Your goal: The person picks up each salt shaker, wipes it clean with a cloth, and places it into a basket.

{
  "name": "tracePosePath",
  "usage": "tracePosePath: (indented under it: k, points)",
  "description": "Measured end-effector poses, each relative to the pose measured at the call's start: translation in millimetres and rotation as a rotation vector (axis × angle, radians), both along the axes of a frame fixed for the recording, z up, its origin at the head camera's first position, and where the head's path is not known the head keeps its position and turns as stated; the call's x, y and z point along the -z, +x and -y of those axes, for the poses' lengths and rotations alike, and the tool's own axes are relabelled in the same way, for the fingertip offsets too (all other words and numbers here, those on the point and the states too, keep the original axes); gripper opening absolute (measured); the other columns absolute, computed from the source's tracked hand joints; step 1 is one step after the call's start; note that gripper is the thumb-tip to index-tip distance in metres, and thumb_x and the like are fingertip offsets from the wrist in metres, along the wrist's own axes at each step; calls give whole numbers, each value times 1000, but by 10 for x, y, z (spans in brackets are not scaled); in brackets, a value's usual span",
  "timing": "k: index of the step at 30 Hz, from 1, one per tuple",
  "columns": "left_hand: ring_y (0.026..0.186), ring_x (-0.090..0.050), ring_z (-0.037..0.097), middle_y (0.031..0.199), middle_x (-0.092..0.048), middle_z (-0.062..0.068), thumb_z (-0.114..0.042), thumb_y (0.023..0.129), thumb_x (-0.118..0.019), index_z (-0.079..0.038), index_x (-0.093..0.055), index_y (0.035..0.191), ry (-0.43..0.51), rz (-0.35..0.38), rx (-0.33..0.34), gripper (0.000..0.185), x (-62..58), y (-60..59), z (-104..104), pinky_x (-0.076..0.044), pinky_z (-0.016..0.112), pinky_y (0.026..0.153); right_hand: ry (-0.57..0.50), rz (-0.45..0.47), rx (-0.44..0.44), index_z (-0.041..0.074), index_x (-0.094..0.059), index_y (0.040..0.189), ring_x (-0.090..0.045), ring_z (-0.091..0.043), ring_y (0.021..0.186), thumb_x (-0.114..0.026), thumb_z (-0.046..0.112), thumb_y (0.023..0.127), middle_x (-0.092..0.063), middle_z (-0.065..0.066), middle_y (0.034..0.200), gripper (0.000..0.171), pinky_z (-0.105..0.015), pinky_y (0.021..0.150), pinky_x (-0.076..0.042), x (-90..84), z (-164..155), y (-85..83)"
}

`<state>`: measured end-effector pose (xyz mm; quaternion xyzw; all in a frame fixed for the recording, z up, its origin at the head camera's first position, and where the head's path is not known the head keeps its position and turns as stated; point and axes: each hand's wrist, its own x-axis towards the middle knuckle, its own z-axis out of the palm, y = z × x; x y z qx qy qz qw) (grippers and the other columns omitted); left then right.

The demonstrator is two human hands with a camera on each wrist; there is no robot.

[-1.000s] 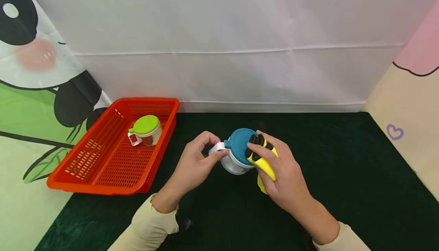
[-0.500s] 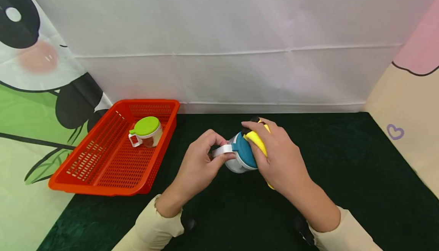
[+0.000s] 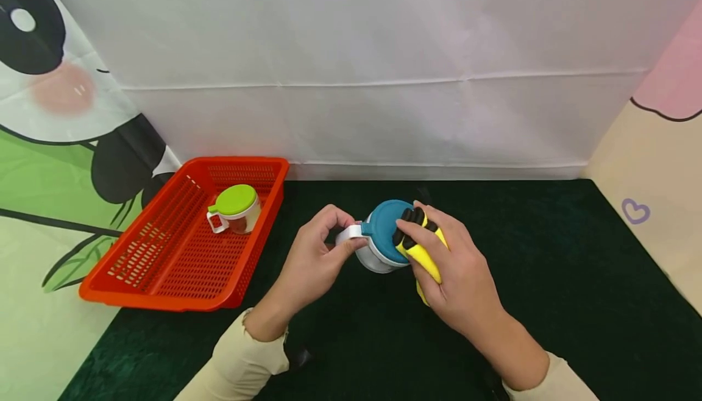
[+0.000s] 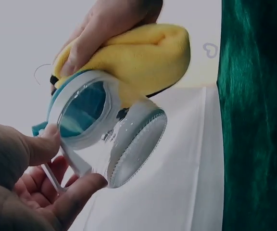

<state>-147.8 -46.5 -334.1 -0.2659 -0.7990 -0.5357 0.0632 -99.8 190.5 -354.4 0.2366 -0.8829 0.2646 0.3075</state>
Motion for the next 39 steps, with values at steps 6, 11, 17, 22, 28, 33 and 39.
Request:
tracePosePath:
  k: [6,11,17,22,28,33,39]
  points:
    - [84,-55,13,100,-54,-3,-10,91,-80,-11,-62,102,-76,-136,37,21,6,28,-43,-54,26,68,-16,154,79,25,-55,147,-49,-37,132,-67,10,99,-48,-11,155,51,-66,92,-50,-231,77,-71]
    - [82,-54,11,99,-53,-2,-12,91,-80,-11,-62,102,-103,-151,3,21,34,40,-108,-53,25,65,60,166,106,28,-54,148,-50,-39,132,-72,9,95,-46,-12,156,59,-65,92,-51,-316,240,-6]
    - [85,-57,14,102,-56,-1,-9,95,-75,-10,-63,104,-44,-62,-38,14,43,21,-107,-56,26,70,119,-39,13,27,-59,144,-49,-37,136,-69,25,97,-46,-10,157,47,-64,101,-46,-112,264,110]
    - [89,-57,15,102,-57,-2,-11,96,-75,-12,-63,104,16,-4,12,14,9,2,-86,-57,29,76,-52,-171,-38,14,-63,136,-50,-33,134,-43,45,109,-50,-15,152,46,-34,114,-39,113,82,44]
    - [91,-55,15,106,-57,-2,-5,96,-72,-12,-63,104,76,21,87,14,-26,-13,-53,-56,31,77,-425,36,-155,5,-53,145,-59,-16,107,-51,4,103,-53,-9,148,43,-20,86,-50,49,-63,-96]
    - [100,-60,15,113,-60,-1,-3,95,-72,-10,-62,102,106,22,150,14,-47,-22,-8,-58,32,79,-563,447,-322,14,-49,149,-64,-24,74,-38,17,112,-59,-10,121,38,-30,65,-57,-259,-213,-288]
    - [109,-63,19,117,-61,6,-1,96,-70,-4,-60,105,187,105,217,14,-49,-18,28,-60,33,84,-734,840,-596,17,-41,150,-69,-27,108,-26,34,115,-60,-8,142,41,-39,82,-59,-314,-289,-509]
